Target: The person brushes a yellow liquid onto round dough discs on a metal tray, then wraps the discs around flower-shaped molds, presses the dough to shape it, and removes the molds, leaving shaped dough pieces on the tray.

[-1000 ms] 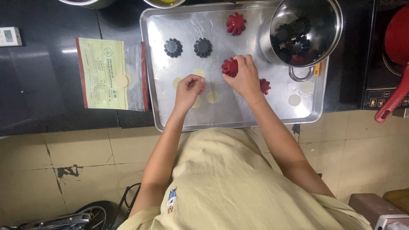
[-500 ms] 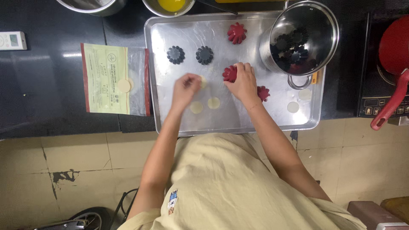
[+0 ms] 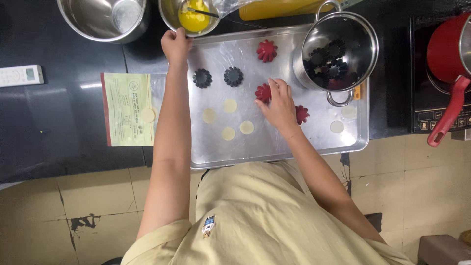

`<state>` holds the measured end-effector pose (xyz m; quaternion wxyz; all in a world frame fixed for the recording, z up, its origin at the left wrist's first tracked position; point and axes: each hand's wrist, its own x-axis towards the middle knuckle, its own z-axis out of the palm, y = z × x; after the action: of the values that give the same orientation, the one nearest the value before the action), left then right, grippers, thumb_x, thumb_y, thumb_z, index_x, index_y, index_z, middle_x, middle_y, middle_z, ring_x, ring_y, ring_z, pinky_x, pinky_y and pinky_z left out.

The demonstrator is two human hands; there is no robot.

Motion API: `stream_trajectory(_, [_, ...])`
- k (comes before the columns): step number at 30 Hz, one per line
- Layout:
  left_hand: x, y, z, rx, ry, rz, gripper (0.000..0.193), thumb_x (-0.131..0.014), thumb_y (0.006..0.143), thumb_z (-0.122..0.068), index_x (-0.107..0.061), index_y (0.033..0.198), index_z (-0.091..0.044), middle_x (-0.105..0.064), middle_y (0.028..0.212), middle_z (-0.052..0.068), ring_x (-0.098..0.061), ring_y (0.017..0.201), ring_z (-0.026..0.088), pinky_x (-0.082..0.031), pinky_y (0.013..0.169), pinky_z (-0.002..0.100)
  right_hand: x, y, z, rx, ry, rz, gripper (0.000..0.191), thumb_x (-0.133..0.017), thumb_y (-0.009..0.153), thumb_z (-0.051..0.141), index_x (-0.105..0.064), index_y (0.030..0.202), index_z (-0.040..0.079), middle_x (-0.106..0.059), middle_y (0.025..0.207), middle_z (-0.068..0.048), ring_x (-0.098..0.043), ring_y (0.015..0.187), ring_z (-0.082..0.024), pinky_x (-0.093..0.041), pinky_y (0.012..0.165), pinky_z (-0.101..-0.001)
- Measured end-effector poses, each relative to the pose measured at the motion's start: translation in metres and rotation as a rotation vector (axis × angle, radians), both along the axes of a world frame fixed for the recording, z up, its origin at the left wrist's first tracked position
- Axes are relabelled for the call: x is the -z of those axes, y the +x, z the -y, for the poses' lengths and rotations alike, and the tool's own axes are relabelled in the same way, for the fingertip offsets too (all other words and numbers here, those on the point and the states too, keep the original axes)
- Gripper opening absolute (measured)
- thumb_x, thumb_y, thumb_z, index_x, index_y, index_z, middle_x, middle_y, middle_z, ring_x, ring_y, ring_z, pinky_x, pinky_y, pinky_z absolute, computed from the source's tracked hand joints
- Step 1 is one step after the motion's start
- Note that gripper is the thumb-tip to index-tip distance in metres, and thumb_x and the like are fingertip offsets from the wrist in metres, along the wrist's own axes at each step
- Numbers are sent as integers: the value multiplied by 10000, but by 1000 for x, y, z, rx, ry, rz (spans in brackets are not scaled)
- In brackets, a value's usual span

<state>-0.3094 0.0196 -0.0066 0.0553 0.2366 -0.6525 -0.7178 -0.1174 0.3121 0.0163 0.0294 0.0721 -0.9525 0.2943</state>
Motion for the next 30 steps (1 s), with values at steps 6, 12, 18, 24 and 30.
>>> stream_trajectory(6, [-9,17,20,-2,-6,-121,214,-536,949,-139,-637,948,49,-708,780,81,-723,640,135,-608,556,279,-6,4,10,32,-331,66,451,-775,940,153,-596,1343,60,-665,1181,-115,-684,997,-240,-567,858,-321])
stream_trajectory(12, [-36,117,40,121,-382,-36,257,-544,1024,-153,-664,1017,74,-673,752,98,-640,648,129,-535,597,277,7,-7,41,43,-1050,335,711,-788,842,40,-421,1448,103,-671,972,-43,-641,829,-70,-551,735,-211])
stream_trajectory(18, [-62,195,-11,279,-326,-10,252,-571,1045,-159,-573,908,52,-646,748,95,-646,666,89,-590,595,278,-42,29,37,-58,-898,-72,382,-788,914,-30,-657,1268,30,-675,978,-53,-667,806,-109,-564,712,-247])
stream_trajectory(24, [-100,205,-100,455,-254,-15,277,-592,1016,-181,-576,823,18,-629,648,56,-626,598,76,-539,559,256,-106,58,-42,-197,-359,-343,353,-850,782,28,-695,1098,-7,-680,875,-115,-658,718,-187,-532,643,-269])
stream_trajectory(30, [-135,180,-234,711,-259,-116,229,-609,980,-197,-655,894,10,-630,625,45,-580,564,86,-459,534,272,-105,101,-155,294,-460,-483,120,-731,958,-44,-694,1067,-10,-693,983,-111,-678,833,-207,-554,760,-271])
